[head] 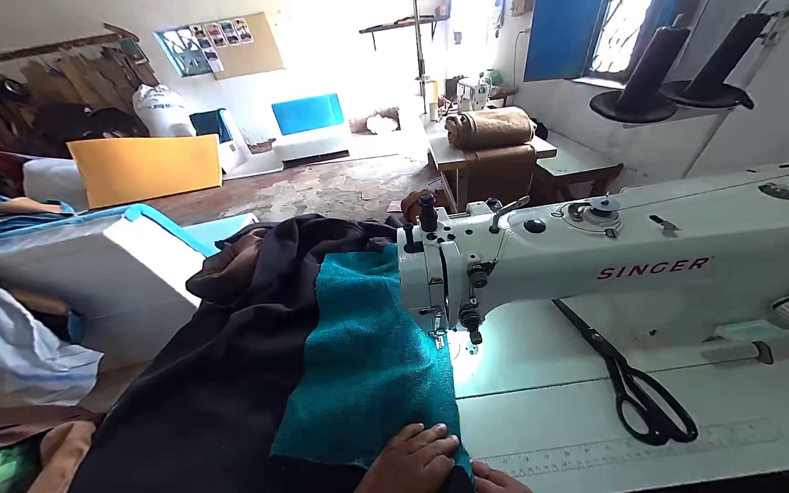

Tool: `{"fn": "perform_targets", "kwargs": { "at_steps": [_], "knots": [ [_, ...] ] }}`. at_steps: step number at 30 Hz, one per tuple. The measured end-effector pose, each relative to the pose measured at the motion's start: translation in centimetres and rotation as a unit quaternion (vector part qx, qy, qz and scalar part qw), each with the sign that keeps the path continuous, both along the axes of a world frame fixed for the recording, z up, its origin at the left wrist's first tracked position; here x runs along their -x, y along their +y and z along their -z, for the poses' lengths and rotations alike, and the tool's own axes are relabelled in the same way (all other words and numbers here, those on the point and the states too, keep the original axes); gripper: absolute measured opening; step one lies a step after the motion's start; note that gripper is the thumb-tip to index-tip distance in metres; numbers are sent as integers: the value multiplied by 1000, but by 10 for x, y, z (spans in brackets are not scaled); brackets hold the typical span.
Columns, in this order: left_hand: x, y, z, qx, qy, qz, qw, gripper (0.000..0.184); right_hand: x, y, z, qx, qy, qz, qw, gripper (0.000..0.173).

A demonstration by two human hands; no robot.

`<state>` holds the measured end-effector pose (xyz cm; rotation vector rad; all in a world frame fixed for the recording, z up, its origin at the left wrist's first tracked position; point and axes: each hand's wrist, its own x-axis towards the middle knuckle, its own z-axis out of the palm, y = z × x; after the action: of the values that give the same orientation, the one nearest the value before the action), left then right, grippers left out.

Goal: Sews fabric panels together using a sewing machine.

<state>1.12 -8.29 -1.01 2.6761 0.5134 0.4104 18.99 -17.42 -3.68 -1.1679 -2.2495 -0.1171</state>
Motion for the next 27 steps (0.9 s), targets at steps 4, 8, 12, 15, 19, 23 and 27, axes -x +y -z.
{"fn": "perform_targets", "kwargs": {
  "at_steps": [4, 8, 12, 15, 19, 23, 27],
  "knots": [
    [-7, 14, 8, -35, -23, -12, 999, 22, -1, 9, 2, -9, -5, 36, 999, 14],
    [-14, 31, 13, -45, -25, -11, 999, 23, -6, 22, 3, -6, -4, 52, 999, 13],
    [-20, 47, 15, -53, -29, -21, 998, 23, -8, 36, 6, -10, -11, 71, 997, 13],
    [-23, 58, 17, -53, -30, -30, 998, 23, -9, 48, 7, -29, -20, 84, 996, 13],
    [-27, 73, 20, -62, -33, -39, 997, 25, -11, 64, 8, -46, -27, 93, 994, 12],
    [-32, 87, 16, -58, -21, -56, 997, 20, -12, 80, 12, -57, -32, 101, 993, 10],
    [-37, 102, 11, -46, -3, -77, 996, 23, -9, 91, 13, -46, -7, 132, 990, 9]
  ]
}}
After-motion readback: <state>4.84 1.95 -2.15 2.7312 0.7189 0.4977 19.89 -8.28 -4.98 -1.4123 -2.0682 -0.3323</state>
